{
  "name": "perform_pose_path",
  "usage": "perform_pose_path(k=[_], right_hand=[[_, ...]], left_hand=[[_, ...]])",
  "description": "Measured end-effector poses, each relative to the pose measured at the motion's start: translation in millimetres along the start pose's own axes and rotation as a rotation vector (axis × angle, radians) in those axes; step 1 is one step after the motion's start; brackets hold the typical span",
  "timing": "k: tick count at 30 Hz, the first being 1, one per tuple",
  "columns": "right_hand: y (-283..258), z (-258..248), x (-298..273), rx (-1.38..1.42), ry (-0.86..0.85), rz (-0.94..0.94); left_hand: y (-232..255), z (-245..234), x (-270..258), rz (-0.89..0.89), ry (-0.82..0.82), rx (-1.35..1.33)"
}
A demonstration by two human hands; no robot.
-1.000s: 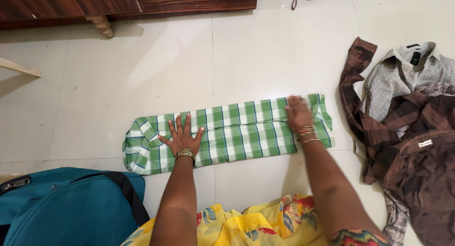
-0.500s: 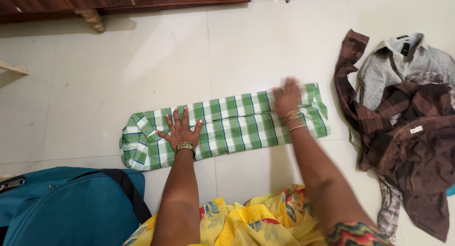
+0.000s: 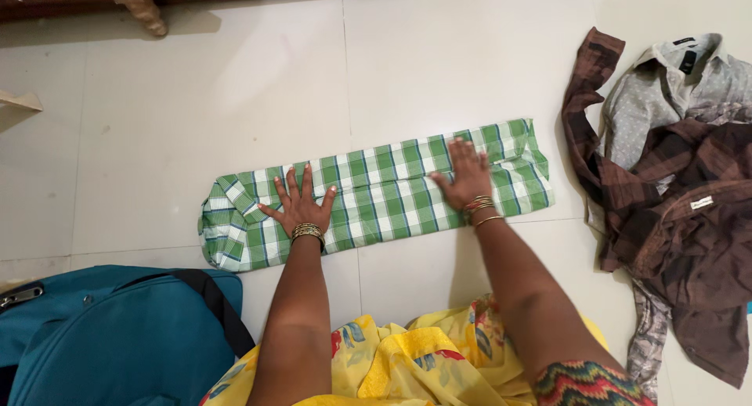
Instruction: The person buttons, folds, and places a shirt into a bag by hand, then unrolls and buttons another shirt on the floor.
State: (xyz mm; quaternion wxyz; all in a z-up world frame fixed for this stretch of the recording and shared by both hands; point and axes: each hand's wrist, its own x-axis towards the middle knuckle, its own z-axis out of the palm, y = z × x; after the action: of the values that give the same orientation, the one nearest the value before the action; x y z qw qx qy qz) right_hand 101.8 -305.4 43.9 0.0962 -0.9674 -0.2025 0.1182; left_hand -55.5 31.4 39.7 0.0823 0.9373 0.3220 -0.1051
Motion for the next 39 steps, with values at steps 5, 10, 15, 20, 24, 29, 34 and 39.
perform_pose_path(k=[5, 10, 15, 20, 24, 29, 34, 39], right_hand=[[58, -6, -4, -0.030, 0.096, 0.088], [69, -12, -7, 0.003, 0.122, 0.107], [70, -17, 6, 0.020, 0.145, 0.101], [72, -23, 18, 0.045, 0.143, 0.101], [77, -28, 27, 0.036, 0.166, 0.095], [79, -27, 28, 0.047, 0.153, 0.080], [80, -25, 27, 0.058, 0.163, 0.083], [83, -26, 29, 0.063, 0.152, 0.074]], left_hand=[[0, -2, 0, 0.016, -0.005, 0.004], [-5, -15, 11, 0.067, -0.058, 0.032], [4, -22, 33, 0.102, -0.106, 0.060], [8, -18, 45, 0.123, -0.092, 0.035], [32, -8, 26, 0.186, 0.008, 0.045], [126, 25, -33, 0.511, -0.038, -0.088], [124, 42, -27, 0.513, -0.050, -0.012], [65, 22, -12, 0.502, -0.146, 0.095]])
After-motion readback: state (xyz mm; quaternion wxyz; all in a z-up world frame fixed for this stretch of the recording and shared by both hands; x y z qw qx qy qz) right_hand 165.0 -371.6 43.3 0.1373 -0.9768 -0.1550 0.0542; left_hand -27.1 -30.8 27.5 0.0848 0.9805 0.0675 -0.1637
